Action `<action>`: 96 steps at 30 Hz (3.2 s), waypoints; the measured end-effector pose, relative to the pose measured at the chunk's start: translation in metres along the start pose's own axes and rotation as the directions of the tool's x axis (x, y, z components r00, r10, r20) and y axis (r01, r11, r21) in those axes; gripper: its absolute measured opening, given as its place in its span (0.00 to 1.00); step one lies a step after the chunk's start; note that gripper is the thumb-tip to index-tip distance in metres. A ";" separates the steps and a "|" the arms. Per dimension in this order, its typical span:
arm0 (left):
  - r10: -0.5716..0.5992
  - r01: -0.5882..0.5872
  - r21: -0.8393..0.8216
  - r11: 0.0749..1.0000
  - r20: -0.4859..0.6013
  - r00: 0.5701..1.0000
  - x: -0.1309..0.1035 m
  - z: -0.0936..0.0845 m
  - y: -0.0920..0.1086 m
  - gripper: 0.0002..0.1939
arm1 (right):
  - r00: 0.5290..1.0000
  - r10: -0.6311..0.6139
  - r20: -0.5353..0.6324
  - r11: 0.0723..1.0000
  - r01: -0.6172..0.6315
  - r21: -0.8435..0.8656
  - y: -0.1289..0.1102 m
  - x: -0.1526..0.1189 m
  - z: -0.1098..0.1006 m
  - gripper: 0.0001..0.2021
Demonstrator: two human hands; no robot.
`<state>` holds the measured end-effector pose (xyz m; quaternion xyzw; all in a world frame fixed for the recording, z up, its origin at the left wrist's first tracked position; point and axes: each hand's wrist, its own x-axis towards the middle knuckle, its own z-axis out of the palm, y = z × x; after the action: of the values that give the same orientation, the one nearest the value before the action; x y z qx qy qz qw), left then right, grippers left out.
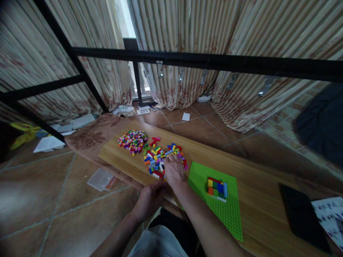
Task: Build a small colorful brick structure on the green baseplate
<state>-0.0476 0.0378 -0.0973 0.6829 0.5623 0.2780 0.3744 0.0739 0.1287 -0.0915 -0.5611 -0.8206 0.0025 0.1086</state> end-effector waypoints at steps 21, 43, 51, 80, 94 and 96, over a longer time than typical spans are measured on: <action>0.032 -0.053 -0.297 0.953 -0.075 0.997 -0.002 0.001 0.012 0.12 | 0.988 0.138 -0.073 0.851 -0.081 0.518 0.014 -0.069 -0.029 0.05; 0.133 -0.001 -0.387 0.922 0.314 0.940 0.028 0.076 0.085 0.10 | 0.891 0.453 -0.034 0.596 -0.275 0.755 0.085 -0.195 -0.060 0.10; 0.277 -0.230 -0.176 0.957 0.330 0.902 0.093 0.089 0.107 0.13 | 0.878 0.458 -0.135 0.715 -0.274 0.643 0.140 -0.160 -0.067 0.10; 0.244 -0.376 0.336 0.864 0.373 0.895 0.128 0.112 0.098 0.13 | 0.873 0.484 0.058 0.787 -0.463 0.407 0.174 -0.126 -0.040 0.10; 0.200 -0.345 0.244 0.906 0.471 0.859 0.145 0.104 0.092 0.16 | 0.828 0.551 0.104 0.751 -0.546 0.372 0.177 -0.121 -0.043 0.11; 0.200 -0.345 0.232 0.909 0.484 0.852 0.149 0.099 0.091 0.17 | 0.828 0.547 0.119 0.751 -0.549 0.366 0.178 -0.121 -0.044 0.11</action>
<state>0.1147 0.1557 -0.0847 0.8520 0.3932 0.0715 0.3381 0.2872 0.0780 -0.0925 -0.7442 -0.6032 0.1965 0.2091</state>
